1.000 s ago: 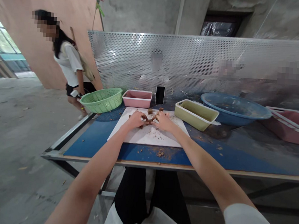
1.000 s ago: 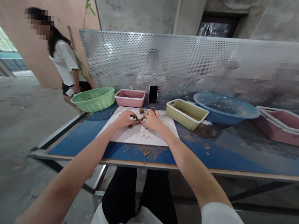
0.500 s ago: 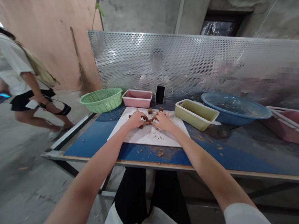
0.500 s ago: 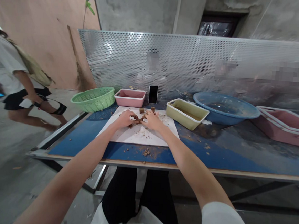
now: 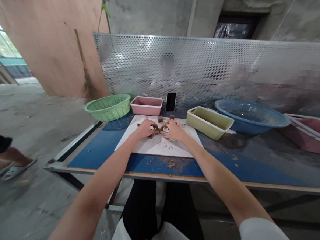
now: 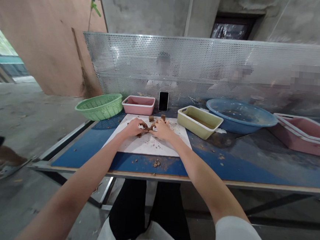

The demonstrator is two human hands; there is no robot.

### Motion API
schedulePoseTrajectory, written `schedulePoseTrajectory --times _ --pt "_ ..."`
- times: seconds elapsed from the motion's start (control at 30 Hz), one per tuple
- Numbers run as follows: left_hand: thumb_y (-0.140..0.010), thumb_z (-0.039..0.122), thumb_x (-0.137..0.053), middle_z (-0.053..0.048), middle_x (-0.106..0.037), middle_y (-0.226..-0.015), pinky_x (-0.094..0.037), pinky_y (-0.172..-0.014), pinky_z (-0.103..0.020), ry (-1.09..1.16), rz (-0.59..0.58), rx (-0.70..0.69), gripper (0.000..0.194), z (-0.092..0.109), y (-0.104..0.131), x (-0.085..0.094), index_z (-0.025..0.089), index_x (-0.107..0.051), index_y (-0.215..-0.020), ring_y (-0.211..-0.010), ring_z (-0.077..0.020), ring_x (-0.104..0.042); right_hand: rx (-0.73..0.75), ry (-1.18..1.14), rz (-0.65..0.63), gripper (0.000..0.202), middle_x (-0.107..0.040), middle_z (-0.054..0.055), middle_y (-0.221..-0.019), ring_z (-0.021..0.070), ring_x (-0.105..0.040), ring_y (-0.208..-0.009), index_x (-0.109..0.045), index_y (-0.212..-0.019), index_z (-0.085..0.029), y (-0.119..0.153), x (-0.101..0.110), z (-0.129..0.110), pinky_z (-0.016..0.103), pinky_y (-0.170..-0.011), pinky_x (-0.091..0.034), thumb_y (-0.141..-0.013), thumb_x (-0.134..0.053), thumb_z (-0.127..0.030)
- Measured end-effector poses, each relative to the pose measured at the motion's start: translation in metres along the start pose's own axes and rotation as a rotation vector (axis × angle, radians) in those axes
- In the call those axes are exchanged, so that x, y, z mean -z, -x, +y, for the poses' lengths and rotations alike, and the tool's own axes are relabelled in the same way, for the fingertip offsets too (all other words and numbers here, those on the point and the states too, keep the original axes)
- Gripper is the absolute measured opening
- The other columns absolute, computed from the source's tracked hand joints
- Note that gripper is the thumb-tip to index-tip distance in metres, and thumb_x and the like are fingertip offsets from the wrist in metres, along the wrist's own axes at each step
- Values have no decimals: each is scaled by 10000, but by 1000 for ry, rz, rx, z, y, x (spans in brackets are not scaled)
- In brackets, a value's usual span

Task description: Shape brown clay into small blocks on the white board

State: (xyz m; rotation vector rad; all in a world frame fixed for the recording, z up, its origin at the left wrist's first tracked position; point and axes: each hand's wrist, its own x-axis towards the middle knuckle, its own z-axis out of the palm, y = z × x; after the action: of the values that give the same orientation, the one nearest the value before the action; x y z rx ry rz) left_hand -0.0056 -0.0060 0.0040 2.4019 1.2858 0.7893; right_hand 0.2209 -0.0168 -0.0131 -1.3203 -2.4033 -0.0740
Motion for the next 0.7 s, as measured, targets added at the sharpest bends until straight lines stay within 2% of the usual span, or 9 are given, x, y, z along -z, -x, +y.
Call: schedulePoseTrajectory --times 0.2,0.37,0.53,0.7 --pt "-811 435 -836 -82 -804 -898 -556 -806 -341 21 -18 -8 269 0 0 1 185 -820 -908 -781 -231 -721 9 -35 -19 260 -685 144 -1245 346 -546 -1239 -755 -1107 -206 -3 -5 3 466 -996 -355 -1040 -629 -423" --pt "-800 443 -843 -77 -793 -856 -557 -807 -338 28 -8 12 280 0 1 1 182 -809 -896 -799 -236 -722 8 -28 -13 260 -672 149 -1269 349 -544 -1254 -766 -1110 -215 -4 -7 5 464 -1003 -371 -1029 -647 -431" --pt "-787 487 -856 -83 -782 -834 -564 -833 -357 32 -6 17 329 1 1 2 181 -800 -895 -795 -249 -734 -5 -36 -12 302 -652 157 -1317 363 -528 -1309 -738 -1221 -232 -2 -4 3 507 -1060 -363 -1016 -654 -439" --pt "-707 544 -910 -79 -781 -846 -569 -869 -369 40 -9 33 431 2 2 5 186 -799 -922 -823 -259 -739 -4 -76 43 355 -624 158 -1332 358 -523 -1330 -707 -1253 -224 1 -3 4 507 -1108 -352 -994 -673 -464"
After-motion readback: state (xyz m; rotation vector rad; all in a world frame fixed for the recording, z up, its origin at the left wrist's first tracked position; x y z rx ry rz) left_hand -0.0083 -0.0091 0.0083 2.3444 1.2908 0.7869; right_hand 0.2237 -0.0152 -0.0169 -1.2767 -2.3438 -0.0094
